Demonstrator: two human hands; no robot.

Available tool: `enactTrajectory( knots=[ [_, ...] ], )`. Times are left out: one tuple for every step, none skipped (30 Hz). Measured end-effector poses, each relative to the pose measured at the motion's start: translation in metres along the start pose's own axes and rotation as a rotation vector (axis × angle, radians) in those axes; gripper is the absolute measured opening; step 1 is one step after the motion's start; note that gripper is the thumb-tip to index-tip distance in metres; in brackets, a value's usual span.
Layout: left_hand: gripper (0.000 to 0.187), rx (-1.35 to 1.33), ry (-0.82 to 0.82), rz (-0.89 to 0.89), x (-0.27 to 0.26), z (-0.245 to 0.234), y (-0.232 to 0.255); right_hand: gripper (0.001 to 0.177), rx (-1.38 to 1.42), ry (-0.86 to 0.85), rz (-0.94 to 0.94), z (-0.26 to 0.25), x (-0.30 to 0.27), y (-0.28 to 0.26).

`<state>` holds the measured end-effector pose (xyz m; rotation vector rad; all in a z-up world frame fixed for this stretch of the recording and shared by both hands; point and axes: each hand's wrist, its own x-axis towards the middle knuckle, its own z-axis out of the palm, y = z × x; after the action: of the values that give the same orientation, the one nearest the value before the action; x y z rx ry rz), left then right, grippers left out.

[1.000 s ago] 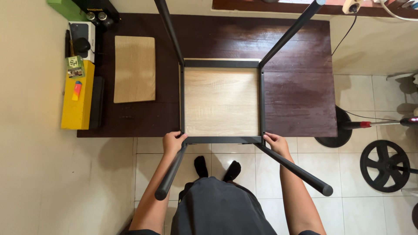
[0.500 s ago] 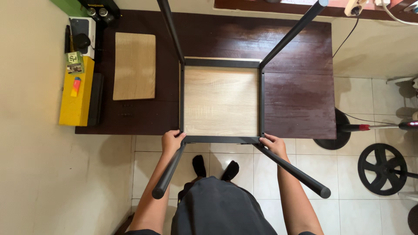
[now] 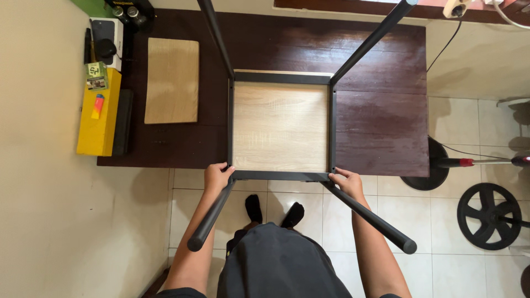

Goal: The person assembles a small table by attaching a black metal frame to a light-colored wooden tabletop. They align the frame, insert and tighten screws at each corner, and secure the tabletop to the frame.

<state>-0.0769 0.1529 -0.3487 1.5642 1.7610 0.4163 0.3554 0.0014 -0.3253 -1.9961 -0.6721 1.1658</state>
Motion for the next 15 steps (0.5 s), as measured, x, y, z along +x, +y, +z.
enactTrajectory(
  knots=[
    [0.053,-0.005,-0.008,-0.025,0.0,0.0,0.0,0.047,0.009,0.004,0.025,0.0,0.001,0.0],
    [0.055,-0.01,-0.016,-0.051,-0.001,0.0,-0.002,0.047,-0.019,0.004,0.008,0.0,0.002,0.0],
    [0.057,-0.016,-0.023,-0.077,-0.001,0.0,-0.002,0.047,-0.047,0.004,-0.009,0.0,0.003,0.001],
    [0.058,-0.032,-0.006,-0.028,0.0,0.0,-0.004,0.047,-0.076,0.005,-0.027,0.001,0.005,0.002],
    [0.059,-0.048,0.01,0.019,0.0,0.0,-0.006,0.047,-0.057,0.022,-0.028,0.002,0.006,0.006],
    [0.06,-0.064,0.026,0.066,-0.001,-0.002,-0.006,0.047,-0.037,0.04,-0.029,0.005,0.006,0.009],
    [0.06,-0.09,-0.003,0.037,0.001,-0.004,-0.007,0.047,-0.017,0.058,-0.031,0.007,0.007,0.012],
    [0.06,-0.117,-0.032,0.008,0.002,-0.006,-0.008,0.046,-0.02,0.056,-0.073,0.008,0.007,0.015],
    [0.061,-0.144,-0.059,-0.025,0.001,-0.007,-0.01,0.046,-0.025,0.051,-0.117,0.009,0.007,0.018],
    [0.06,-0.157,-0.081,-0.088,0.001,-0.009,-0.01,0.045,-0.03,0.046,-0.16,0.01,0.006,0.019],
    [0.059,-0.171,-0.103,-0.15,0.002,-0.011,-0.009,0.044,-0.067,0.054,-0.213,0.01,0.006,0.018],
    [0.058,-0.185,-0.126,-0.213,0.003,-0.011,-0.008,0.044,-0.104,0.062,-0.266,0.01,0.006,0.018],
    [0.057,-0.172,-0.117,-0.191,0.001,-0.009,-0.007,0.043,-0.143,0.072,-0.319,0.009,0.006,0.018],
    [0.056,-0.159,-0.108,-0.169,0.0,-0.007,-0.007,0.045,-0.1,0.057,-0.197,0.007,0.005,0.016],
    [0.056,-0.145,-0.098,-0.147,-0.001,-0.006,-0.007,0.047,-0.056,0.042,-0.076,0.004,0.005,0.013]
  ],
)
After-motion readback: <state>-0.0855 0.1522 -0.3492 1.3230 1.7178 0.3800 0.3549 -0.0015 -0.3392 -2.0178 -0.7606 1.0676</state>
